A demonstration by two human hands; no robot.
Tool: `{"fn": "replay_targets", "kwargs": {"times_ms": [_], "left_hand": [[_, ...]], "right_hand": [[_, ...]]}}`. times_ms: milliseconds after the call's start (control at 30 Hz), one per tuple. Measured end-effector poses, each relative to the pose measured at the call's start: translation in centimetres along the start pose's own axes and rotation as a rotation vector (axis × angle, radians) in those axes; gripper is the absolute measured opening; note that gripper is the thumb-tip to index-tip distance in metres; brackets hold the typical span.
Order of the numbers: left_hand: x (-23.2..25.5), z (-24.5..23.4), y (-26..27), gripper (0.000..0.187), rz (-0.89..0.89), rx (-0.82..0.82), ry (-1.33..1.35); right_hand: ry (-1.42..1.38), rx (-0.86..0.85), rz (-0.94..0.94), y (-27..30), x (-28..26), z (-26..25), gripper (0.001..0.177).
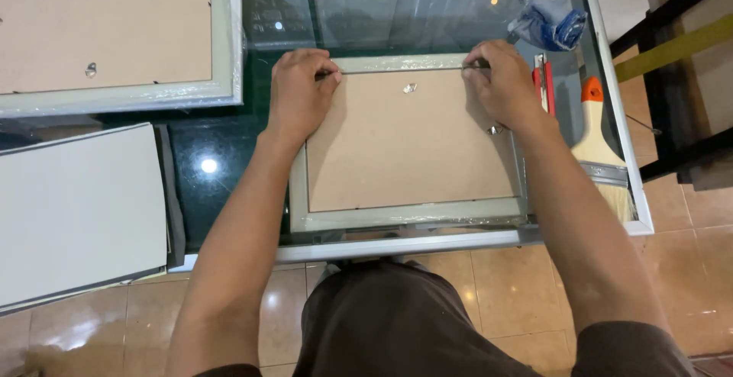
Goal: Framing artwork and cleaning the glass of picture frames.
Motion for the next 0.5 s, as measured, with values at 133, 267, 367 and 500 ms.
{"fn": "replay_targets", "kwargs": {"times_ms": [133,267,367,500], "left_hand": [[0.9,0.1,-0.4,0.01,0.107,0.061,-0.097],[0.6,0.6,-0.8,0.01,0.03,0.046,-0.144],[1.2,0.6,-0.7,0.01,0.078,0.058,-0.168],[1.2,0.7,-0.7,0.011,0.101,0.064,-0.179]], "right_hand": [[-0.039,0.011,0.131,-0.4,1.6,1.9,0.012],[0.018,0.011,0.07,-0.6,0.6,1.4,0.011],[0.025,0.006,0.058,-0.5,0.7,1.6,0.012],[0.106,0.013,0.015,-0.4,0.8,2.1,0.013]]}}
Point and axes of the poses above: each hand's wrist, its own y-axis away from the middle knuckle, its own z-axis out of the palm, x = y × z, the point moved 7 cm from there along -y, towards the middle knuckle, and after that the axes turned 15 degrees about y, right-handed, at the moved point
